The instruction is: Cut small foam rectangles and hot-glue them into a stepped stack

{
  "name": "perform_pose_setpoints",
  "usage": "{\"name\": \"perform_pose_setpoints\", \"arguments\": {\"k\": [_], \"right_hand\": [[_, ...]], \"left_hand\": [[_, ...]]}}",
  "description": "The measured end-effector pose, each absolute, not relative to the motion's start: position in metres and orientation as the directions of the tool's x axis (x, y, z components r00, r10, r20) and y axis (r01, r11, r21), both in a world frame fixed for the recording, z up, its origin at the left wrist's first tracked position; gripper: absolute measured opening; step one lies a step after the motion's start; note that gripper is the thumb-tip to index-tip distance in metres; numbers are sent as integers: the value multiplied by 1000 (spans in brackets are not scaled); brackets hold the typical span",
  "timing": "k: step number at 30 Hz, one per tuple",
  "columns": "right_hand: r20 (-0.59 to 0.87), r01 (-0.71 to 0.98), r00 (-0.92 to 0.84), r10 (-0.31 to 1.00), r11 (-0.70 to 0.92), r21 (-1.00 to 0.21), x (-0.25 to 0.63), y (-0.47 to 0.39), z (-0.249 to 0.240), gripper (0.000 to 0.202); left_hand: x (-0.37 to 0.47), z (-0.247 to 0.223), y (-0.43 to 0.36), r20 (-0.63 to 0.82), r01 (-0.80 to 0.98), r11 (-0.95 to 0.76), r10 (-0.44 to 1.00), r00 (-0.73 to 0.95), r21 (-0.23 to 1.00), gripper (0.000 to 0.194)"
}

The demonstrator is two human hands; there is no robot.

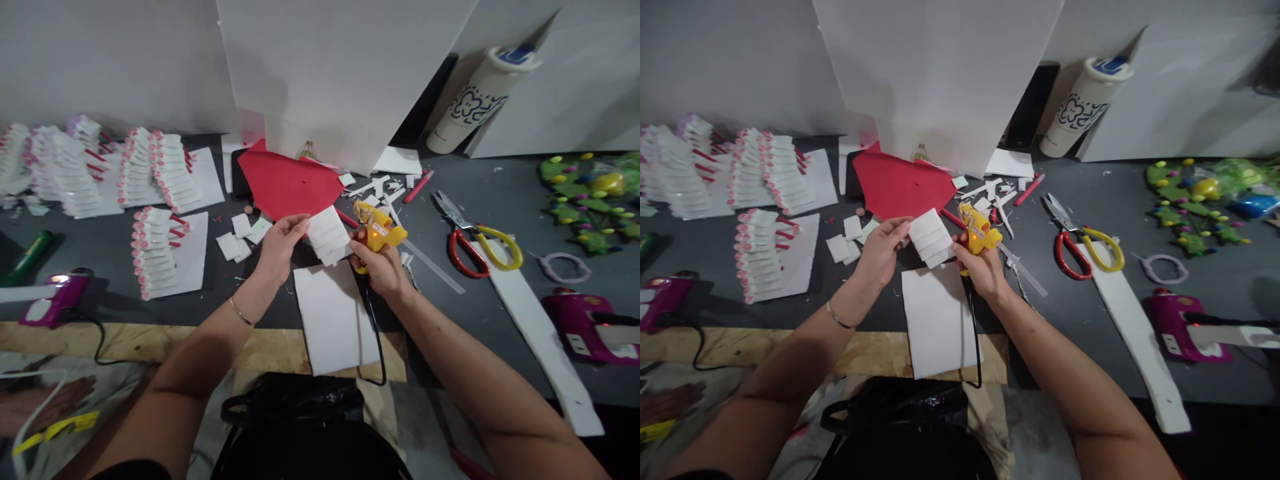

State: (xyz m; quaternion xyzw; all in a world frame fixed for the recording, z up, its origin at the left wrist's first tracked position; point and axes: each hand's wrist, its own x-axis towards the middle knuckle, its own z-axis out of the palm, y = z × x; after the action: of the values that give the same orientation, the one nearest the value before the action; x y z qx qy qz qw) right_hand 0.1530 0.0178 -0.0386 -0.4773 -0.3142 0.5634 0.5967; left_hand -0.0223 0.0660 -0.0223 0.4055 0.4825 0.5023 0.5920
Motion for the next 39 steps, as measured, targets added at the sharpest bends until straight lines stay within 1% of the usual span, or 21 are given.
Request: {"name": "perform_pose_setpoints", "arguments": {"k": [4, 9, 12, 18, 24, 30, 36, 39], "right_hand": [[-157, -356, 173, 972, -87, -930, 154, 18, -41, 33], [-152, -330, 157, 976, -93, -939, 154, 17, -42, 32], [-161, -322, 153, 975, -104, -941, 154, 17, -42, 34], [-178, -297, 150, 973, -127, -946, 153, 16, -38, 38], [-188, -308, 153, 970, -134, -942, 152, 16, -35, 36], [-167, -297, 135, 977, -121, -947, 152, 14, -37, 34], [-147, -299, 161, 976, -93, -950, 154, 14, -36, 39], [-145, -310, 171, 975, -86, -947, 155, 16, -36, 41]], "left_hand": [[-22, -21, 64, -167, -219, 175, 985, 53, 960, 26], [-19, -21, 61, -195, -236, 248, 954, 226, 940, 37], [-19, -22, 60, -236, -219, 301, 931, 278, 928, 40], [-19, -18, 58, -252, -195, 304, 935, 250, 933, 34], [-17, -16, 56, -275, -174, 326, 925, 261, 929, 38], [-17, -18, 55, -270, -178, 316, 932, 240, 932, 29], [-18, -17, 56, -280, -160, 325, 927, 250, 932, 29], [-17, -15, 54, -299, -126, 344, 911, 283, 930, 29]]}}
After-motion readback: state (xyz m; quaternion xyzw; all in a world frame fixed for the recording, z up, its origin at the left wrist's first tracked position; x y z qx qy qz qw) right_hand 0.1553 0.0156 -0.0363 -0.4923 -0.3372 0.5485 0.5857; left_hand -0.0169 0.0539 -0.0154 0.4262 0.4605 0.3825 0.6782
